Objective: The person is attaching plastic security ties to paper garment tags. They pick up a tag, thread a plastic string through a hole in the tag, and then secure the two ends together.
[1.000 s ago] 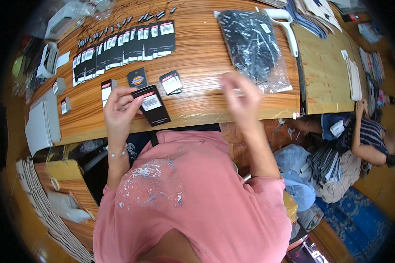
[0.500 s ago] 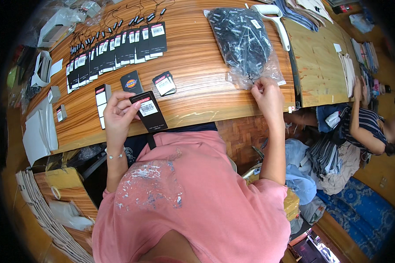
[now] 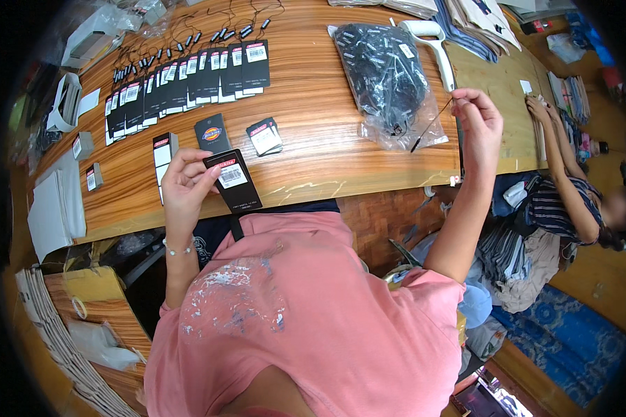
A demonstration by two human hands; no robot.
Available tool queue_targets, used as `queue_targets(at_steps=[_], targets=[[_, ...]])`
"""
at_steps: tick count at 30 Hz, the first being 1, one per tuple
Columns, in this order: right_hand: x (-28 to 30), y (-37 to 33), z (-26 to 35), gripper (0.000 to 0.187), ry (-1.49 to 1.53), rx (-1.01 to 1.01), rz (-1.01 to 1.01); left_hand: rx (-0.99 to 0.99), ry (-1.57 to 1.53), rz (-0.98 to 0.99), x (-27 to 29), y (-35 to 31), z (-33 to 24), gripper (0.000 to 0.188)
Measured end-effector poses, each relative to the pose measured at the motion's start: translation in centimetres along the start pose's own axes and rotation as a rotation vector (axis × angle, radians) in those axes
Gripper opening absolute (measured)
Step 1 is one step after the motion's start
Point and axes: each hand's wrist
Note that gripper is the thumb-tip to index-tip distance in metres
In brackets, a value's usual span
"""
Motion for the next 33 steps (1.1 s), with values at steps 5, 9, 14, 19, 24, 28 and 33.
queue_targets(at_steps=[5,9,14,19,24,28,33], targets=[[0.1,0.8,2.2,0.012,0.115,0.045,0.046,0.023,-0.039,0.059,0.3,-0.1,-0.2,0.021],[-1.6,1.1,3.4,0.012,0.235,0.047,0.201,0.009,-0.099,0.273,-0.9,0.6,-1.2,0.02],[-6.0,0.3,5.5,0.011,0.346,0.076,0.42,-0.286,0.117,0.527,-4.3,3.8,-3.5,0.014],[-10.9,-0.4,6.5,0.011,0.442,0.048,0.631,-0.514,0.336,0.702,-6.7,5.8,-3.3,0.015],[-12.8,-0.6,6.1,0.013,0.522,-0.008,0.631,-0.126,-0.045,0.872,-6.6,5.0,-2.5,0.019],[-13.1,-0.4,5.7,0.015,0.598,-0.043,0.594,-0.063,-0.108,0.897,-5.8,4.7,-2.5,0.018],[-12.9,-0.1,5.5,0.015,0.656,-0.037,0.597,0.031,-0.123,0.9,-4.9,4.1,-3.4,0.017]])
Point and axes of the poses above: each hand's wrist, its own y-axis towards the middle knuckle, its own x-axis out of the back of the hand, z = x × y, and after that the axes turned 2 degrees about -z, right-handed
